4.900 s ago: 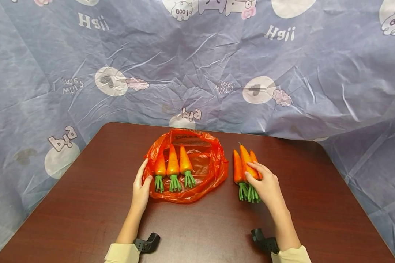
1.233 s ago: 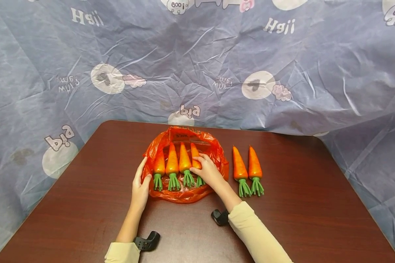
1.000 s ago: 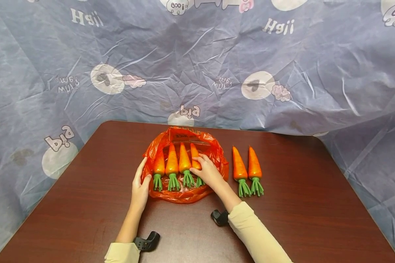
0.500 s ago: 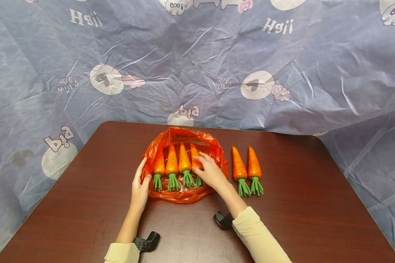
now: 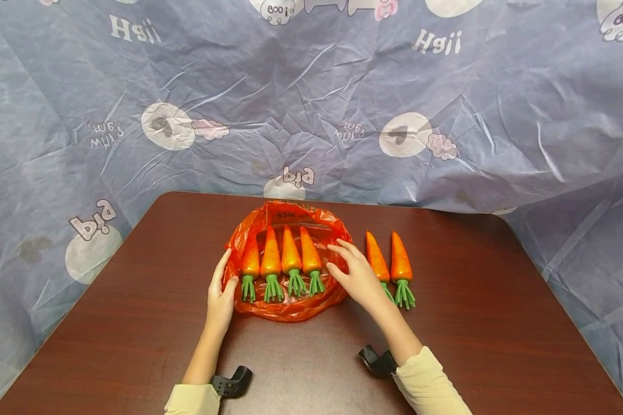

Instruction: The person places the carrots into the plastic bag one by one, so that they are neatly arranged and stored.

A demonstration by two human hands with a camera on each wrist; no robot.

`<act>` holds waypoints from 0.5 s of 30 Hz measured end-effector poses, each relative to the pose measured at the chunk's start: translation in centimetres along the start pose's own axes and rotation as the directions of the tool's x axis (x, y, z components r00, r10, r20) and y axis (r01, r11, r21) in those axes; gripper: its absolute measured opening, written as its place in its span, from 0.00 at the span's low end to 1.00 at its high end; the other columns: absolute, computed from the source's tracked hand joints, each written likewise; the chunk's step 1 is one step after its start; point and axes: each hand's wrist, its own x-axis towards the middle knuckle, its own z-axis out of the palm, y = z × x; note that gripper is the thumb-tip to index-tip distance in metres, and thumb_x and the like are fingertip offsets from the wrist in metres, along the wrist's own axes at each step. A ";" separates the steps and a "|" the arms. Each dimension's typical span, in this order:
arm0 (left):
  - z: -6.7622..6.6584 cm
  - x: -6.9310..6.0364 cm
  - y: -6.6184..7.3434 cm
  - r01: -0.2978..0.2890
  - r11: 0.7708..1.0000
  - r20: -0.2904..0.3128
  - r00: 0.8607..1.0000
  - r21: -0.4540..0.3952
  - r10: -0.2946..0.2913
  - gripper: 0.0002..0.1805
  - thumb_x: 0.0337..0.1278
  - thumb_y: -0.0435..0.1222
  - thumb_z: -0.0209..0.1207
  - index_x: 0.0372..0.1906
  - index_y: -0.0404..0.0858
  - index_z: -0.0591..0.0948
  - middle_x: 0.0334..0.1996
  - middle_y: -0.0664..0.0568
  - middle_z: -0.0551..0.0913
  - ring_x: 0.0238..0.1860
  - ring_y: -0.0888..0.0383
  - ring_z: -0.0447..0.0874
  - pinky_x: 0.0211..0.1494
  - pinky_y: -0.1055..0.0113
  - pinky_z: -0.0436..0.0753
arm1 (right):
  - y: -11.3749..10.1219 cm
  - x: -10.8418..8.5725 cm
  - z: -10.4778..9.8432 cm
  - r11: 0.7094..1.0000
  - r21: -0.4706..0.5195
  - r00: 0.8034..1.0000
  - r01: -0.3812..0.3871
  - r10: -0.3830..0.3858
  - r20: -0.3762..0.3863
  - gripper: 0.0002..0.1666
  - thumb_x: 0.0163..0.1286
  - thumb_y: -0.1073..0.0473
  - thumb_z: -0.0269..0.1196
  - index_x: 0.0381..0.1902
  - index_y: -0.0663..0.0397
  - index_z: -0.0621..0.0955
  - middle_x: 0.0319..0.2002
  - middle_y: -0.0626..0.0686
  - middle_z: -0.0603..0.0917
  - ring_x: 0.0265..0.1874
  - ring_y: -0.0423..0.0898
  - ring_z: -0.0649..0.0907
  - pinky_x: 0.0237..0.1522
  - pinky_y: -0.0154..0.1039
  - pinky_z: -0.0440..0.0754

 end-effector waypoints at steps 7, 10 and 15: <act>0.0 0.0 0.0 0.003 1.000 0.002 1.000 -0.016 -0.003 0.31 0.60 0.23 0.41 0.67 0.46 0.61 0.68 0.55 0.60 0.68 0.60 0.55 0.61 0.87 0.58 | 1.6 -1.7 -2.2 0.999 0.032 0.998 -0.026 0.028 -0.061 0.27 0.64 0.51 0.57 0.60 0.49 0.71 0.66 0.53 0.63 0.64 0.56 0.64 0.60 0.59 0.64; 0.0 -0.1 0.0 0.007 1.000 0.003 1.000 -0.026 -0.007 0.31 0.60 0.23 0.41 0.67 0.46 0.61 0.68 0.55 0.60 0.67 0.60 0.55 0.61 0.87 0.59 | 2.6 -2.3 -3.1 0.999 0.022 0.995 -0.033 0.035 -0.097 0.26 0.64 0.52 0.57 0.60 0.50 0.71 0.66 0.55 0.63 0.64 0.57 0.64 0.61 0.59 0.63; 0.0 0.0 -0.1 0.003 1.000 0.004 1.000 -0.020 -0.003 0.31 0.60 0.23 0.42 0.68 0.45 0.61 0.68 0.53 0.59 0.67 0.60 0.55 0.60 0.87 0.59 | 4.2 -3.2 -4.7 0.998 0.001 0.988 -0.066 0.065 -0.139 0.26 0.65 0.52 0.56 0.60 0.52 0.71 0.65 0.57 0.64 0.64 0.59 0.63 0.61 0.60 0.62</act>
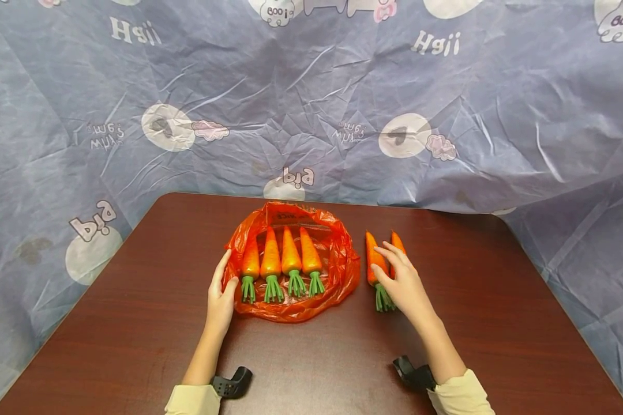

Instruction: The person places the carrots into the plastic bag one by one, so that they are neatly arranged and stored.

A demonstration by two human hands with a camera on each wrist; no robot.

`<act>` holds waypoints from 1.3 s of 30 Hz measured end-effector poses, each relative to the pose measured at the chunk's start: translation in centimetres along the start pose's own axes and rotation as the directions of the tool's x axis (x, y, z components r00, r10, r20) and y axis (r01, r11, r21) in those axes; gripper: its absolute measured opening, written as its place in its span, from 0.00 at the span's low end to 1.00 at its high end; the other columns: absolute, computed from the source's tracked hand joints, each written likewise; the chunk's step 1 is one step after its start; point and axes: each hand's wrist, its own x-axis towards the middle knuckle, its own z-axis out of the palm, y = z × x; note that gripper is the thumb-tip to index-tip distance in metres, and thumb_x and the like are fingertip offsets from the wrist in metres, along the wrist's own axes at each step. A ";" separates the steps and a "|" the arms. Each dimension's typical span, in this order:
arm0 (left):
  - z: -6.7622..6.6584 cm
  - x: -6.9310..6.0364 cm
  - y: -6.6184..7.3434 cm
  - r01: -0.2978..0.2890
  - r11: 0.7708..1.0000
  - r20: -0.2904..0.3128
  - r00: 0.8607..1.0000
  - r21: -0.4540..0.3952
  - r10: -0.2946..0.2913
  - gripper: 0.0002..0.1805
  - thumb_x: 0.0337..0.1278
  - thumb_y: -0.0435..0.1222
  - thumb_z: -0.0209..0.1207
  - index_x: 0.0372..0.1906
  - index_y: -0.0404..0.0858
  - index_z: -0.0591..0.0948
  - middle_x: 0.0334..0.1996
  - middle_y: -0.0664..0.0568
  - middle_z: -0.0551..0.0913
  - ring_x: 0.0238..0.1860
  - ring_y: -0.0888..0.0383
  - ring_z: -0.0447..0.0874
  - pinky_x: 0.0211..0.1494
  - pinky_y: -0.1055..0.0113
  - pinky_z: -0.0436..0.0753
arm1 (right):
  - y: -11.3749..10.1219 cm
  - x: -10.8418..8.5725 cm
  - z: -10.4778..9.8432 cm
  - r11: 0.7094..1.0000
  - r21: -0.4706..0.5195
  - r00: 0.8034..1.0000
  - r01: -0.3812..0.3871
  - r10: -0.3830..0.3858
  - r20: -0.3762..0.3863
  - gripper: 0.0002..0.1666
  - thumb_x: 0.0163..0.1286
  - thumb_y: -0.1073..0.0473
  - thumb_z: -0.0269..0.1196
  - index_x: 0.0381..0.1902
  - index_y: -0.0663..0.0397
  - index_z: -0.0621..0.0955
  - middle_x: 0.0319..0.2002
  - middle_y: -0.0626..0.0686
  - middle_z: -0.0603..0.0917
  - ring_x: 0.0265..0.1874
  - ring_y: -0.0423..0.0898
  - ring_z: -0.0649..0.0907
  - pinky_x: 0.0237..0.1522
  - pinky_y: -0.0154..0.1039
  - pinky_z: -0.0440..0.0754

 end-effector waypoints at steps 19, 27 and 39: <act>0.1 0.0 -0.1 0.004 1.000 -0.006 1.000 -0.007 -0.004 0.32 0.59 0.22 0.41 0.67 0.47 0.61 0.68 0.55 0.59 0.67 0.62 0.56 0.60 0.87 0.60 | 7.1 0.2 -1.6 0.990 -0.074 0.992 -0.122 0.123 0.010 0.28 0.65 0.53 0.56 0.61 0.58 0.69 0.66 0.64 0.59 0.64 0.66 0.58 0.59 0.65 0.58; 0.1 0.0 -0.1 0.011 1.000 -0.003 1.000 0.006 -0.011 0.31 0.59 0.23 0.41 0.68 0.46 0.61 0.68 0.54 0.59 0.66 0.62 0.56 0.60 0.87 0.60 | 8.3 0.1 -0.9 0.992 -0.051 0.992 -0.119 0.121 0.035 0.30 0.63 0.54 0.58 0.61 0.60 0.68 0.66 0.67 0.56 0.63 0.66 0.59 0.60 0.63 0.58; 0.1 0.0 -0.2 -0.001 1.000 0.003 1.000 -0.002 0.001 0.31 0.59 0.22 0.41 0.67 0.46 0.61 0.68 0.55 0.59 0.68 0.60 0.54 0.61 0.87 0.59 | 8.3 0.2 0.0 0.993 0.034 0.993 -0.116 0.116 -0.006 0.30 0.61 0.60 0.60 0.60 0.65 0.69 0.62 0.66 0.64 0.59 0.61 0.68 0.56 0.54 0.71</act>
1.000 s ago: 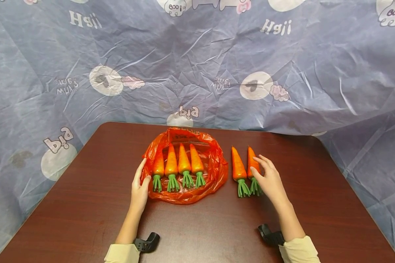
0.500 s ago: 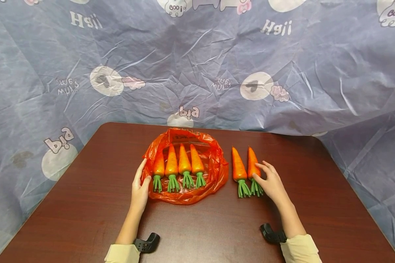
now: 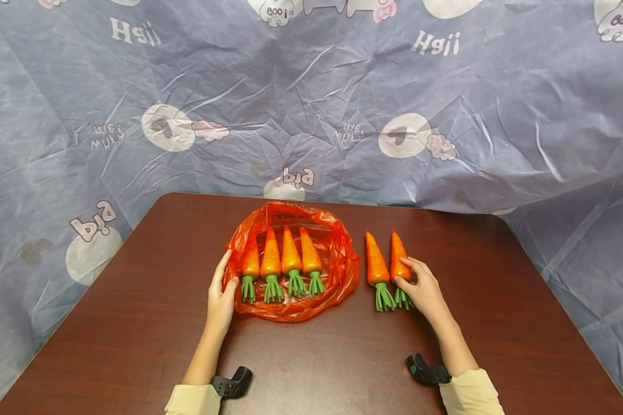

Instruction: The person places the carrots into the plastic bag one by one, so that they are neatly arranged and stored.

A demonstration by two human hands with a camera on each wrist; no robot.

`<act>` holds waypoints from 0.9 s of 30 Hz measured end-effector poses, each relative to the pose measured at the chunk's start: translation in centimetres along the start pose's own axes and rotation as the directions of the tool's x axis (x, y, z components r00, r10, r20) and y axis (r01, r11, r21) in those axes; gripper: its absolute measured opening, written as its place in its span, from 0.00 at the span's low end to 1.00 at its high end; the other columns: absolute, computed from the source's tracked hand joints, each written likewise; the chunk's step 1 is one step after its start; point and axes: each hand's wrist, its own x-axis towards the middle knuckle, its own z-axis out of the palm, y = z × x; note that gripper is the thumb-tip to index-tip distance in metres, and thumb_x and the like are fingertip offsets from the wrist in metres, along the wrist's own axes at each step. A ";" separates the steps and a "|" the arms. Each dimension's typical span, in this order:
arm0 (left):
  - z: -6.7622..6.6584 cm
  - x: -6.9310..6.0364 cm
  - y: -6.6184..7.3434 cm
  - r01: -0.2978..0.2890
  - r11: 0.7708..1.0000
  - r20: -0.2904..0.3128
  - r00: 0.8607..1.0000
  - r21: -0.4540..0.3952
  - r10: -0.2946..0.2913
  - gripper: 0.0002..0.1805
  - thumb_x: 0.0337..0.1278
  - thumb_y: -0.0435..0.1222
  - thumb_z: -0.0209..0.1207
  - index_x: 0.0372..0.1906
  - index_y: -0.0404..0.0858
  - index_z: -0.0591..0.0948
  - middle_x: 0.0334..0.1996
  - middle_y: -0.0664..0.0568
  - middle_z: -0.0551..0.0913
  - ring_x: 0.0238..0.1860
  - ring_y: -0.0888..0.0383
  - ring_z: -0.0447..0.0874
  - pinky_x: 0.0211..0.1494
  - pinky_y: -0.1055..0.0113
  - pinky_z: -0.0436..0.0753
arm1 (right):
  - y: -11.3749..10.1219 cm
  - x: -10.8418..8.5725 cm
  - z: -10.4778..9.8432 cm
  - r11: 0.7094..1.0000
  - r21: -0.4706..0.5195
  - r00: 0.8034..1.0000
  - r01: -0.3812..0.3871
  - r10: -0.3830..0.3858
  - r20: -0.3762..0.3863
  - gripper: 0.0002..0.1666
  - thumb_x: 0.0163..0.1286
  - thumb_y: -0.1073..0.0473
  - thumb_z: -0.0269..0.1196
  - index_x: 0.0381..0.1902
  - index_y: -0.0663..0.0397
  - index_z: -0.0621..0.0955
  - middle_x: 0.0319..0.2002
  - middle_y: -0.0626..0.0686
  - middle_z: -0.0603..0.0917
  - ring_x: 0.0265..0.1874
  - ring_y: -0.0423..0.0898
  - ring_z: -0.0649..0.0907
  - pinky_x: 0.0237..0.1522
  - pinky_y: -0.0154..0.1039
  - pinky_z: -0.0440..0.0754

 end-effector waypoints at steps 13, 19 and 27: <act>0.5 -0.5 2.5 0.028 0.999 -0.004 1.000 0.018 -0.028 0.30 0.58 0.21 0.41 0.68 0.37 0.59 0.69 0.48 0.58 0.67 0.58 0.54 0.60 0.88 0.58 | -0.3 -0.7 -0.2 1.000 -0.022 1.000 -0.020 0.019 -0.024 0.30 0.60 0.58 0.61 0.60 0.63 0.70 0.61 0.66 0.67 0.58 0.62 0.70 0.56 0.55 0.70; 0.6 -0.6 2.8 0.032 0.999 -0.010 0.999 0.029 -0.032 0.30 0.58 0.21 0.41 0.68 0.36 0.59 0.68 0.47 0.58 0.65 0.64 0.55 0.60 0.88 0.58 | -0.7 -1.4 -0.6 1.000 -0.026 0.999 -0.014 0.013 -0.040 0.31 0.59 0.58 0.62 0.59 0.63 0.71 0.60 0.64 0.69 0.56 0.61 0.73 0.54 0.53 0.73; 0.5 -0.5 2.7 0.037 0.999 -0.008 0.999 0.025 -0.036 0.30 0.58 0.21 0.40 0.68 0.37 0.59 0.69 0.48 0.58 0.67 0.58 0.54 0.60 0.88 0.58 | -2.2 -2.4 -1.1 1.000 -0.004 0.998 0.009 -0.009 -0.056 0.31 0.60 0.56 0.62 0.59 0.62 0.71 0.60 0.63 0.69 0.54 0.60 0.74 0.51 0.52 0.75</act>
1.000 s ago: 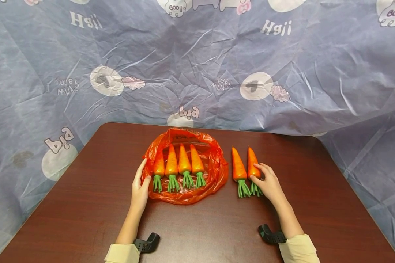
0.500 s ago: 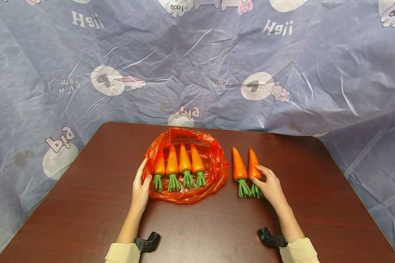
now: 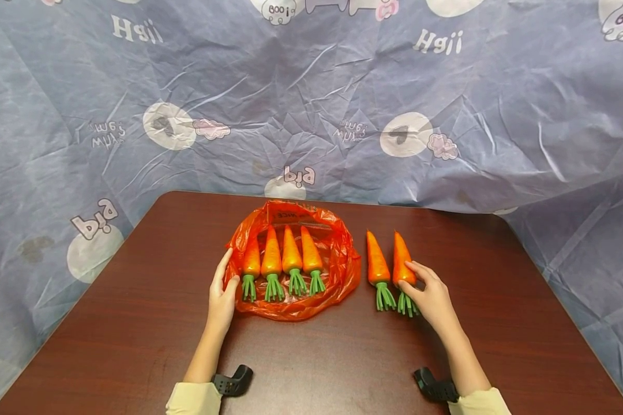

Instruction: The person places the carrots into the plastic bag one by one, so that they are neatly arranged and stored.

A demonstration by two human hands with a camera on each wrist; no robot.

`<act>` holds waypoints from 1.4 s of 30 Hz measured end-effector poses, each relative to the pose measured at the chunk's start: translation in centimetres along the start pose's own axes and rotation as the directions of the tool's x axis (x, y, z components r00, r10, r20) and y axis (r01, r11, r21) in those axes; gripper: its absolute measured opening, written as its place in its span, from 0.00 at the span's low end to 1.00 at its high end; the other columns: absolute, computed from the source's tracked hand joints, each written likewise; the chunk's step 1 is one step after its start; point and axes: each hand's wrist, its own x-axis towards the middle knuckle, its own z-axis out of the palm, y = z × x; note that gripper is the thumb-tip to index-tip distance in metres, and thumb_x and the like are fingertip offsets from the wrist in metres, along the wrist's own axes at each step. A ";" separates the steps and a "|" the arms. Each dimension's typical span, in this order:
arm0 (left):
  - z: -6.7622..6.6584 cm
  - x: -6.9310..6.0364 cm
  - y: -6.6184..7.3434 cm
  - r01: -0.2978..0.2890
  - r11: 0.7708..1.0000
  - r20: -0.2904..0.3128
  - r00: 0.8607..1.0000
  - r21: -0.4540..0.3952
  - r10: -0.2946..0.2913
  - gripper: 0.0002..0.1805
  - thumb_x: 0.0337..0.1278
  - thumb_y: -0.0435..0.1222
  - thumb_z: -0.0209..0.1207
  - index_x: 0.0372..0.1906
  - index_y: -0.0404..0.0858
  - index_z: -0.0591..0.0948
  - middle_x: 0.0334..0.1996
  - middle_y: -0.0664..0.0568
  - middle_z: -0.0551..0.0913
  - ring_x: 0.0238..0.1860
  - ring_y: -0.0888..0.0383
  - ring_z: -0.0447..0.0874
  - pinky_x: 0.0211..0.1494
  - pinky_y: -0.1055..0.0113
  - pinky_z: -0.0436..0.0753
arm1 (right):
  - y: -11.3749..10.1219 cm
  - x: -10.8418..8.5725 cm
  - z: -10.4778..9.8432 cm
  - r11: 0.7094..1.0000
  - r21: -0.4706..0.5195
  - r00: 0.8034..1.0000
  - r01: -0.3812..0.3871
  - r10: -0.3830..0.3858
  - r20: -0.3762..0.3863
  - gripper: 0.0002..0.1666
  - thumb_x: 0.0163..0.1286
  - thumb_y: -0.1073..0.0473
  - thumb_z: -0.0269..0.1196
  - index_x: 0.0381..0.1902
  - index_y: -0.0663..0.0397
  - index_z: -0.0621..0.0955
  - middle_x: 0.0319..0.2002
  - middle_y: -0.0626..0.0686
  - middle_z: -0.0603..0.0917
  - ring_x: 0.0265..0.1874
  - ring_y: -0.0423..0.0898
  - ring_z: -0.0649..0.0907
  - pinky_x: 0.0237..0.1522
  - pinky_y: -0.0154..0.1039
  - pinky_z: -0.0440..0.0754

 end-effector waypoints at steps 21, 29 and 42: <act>0.0 0.0 0.0 -0.009 1.000 -0.003 1.000 0.019 0.009 0.31 0.57 0.21 0.41 0.67 0.37 0.60 0.68 0.47 0.59 0.68 0.54 0.53 0.60 0.89 0.57 | -6.1 -2.5 0.8 0.979 0.134 0.985 0.154 -0.164 0.063 0.29 0.56 0.62 0.65 0.57 0.57 0.74 0.60 0.57 0.71 0.56 0.55 0.74 0.46 0.43 0.78; 0.0 0.0 0.2 0.000 1.000 -0.004 1.000 0.016 0.000 0.30 0.58 0.21 0.41 0.67 0.36 0.59 0.68 0.47 0.59 0.68 0.54 0.53 0.60 0.89 0.57 | -7.4 -2.8 1.9 0.971 0.138 0.970 0.195 -0.212 0.120 0.30 0.54 0.62 0.66 0.57 0.55 0.74 0.60 0.57 0.71 0.54 0.55 0.76 0.43 0.40 0.81; 0.0 0.0 0.2 0.002 1.000 -0.009 1.000 0.014 -0.002 0.30 0.58 0.21 0.41 0.67 0.36 0.60 0.68 0.46 0.59 0.67 0.56 0.54 0.60 0.88 0.58 | -8.8 -1.4 4.1 0.975 0.008 0.953 0.221 -0.217 0.213 0.30 0.54 0.57 0.66 0.57 0.52 0.75 0.60 0.56 0.73 0.56 0.55 0.74 0.54 0.52 0.74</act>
